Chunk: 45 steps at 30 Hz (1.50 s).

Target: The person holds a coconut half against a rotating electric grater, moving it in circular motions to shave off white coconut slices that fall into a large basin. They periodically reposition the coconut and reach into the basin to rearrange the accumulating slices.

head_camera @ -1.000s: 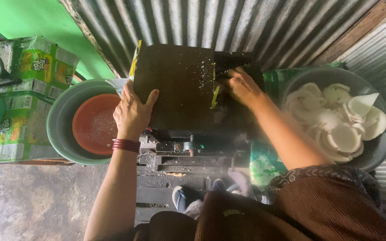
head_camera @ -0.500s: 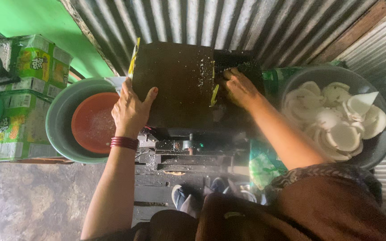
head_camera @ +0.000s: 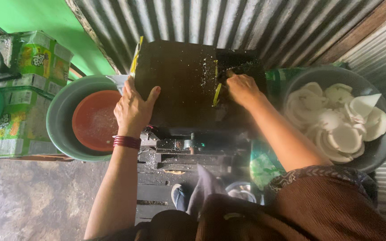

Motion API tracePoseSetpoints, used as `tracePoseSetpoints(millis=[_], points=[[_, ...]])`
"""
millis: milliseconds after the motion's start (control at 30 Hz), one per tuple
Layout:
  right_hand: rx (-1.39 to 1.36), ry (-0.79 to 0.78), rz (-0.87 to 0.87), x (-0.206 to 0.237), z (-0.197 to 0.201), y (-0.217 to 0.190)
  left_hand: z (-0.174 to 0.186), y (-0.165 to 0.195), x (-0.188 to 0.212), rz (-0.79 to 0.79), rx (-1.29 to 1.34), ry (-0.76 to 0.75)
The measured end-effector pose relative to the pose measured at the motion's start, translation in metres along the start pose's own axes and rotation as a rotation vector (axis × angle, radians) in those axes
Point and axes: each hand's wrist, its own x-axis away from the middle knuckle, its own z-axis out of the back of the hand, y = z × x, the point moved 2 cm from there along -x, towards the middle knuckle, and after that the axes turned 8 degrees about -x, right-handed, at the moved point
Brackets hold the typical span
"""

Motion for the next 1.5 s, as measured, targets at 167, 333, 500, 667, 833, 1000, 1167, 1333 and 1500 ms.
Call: tracePoseSetpoints(millis=[167, 333, 500, 667, 833, 1000, 1167, 1333, 1500], points=[[0.059, -0.003, 0.059, 0.001, -0.001, -0.001, 0.003, 0.002, -0.001, 0.013, 0.004, -0.014], [-0.019, -0.025, 0.054, -0.004, -0.006, -0.001, 0.004, 0.003, -0.002, 0.019, 0.009, -0.029], [-0.055, 0.02, 0.045, -0.005, -0.005, -0.005, 0.004, 0.003, -0.001, 0.005, 0.015, -0.005], [-0.167, -0.029, 0.028, 0.001, 0.01, -0.018, 0.003, 0.001, -0.002, 0.004, -0.003, -0.005], [-0.119, -0.068, 0.002, 0.003, 0.014, -0.027, 0.003, 0.001, -0.001, 0.003, 0.009, 0.0], [-0.149, 0.059, -0.009, 0.007, 0.0, -0.019, 0.007, 0.002, 0.001, 0.0, 0.035, 0.003], [-0.02, 0.082, 0.103, 0.013, -0.011, -0.008, 0.006, 0.003, -0.001, 0.01, -0.003, -0.028], [-0.097, 0.039, 0.109, 0.008, -0.012, -0.004, 0.003, 0.002, 0.0, 0.005, -0.007, -0.017], [-0.192, -0.062, 0.032, -0.001, -0.018, -0.001, 0.002, 0.001, -0.001, 0.017, -0.024, -0.03]])
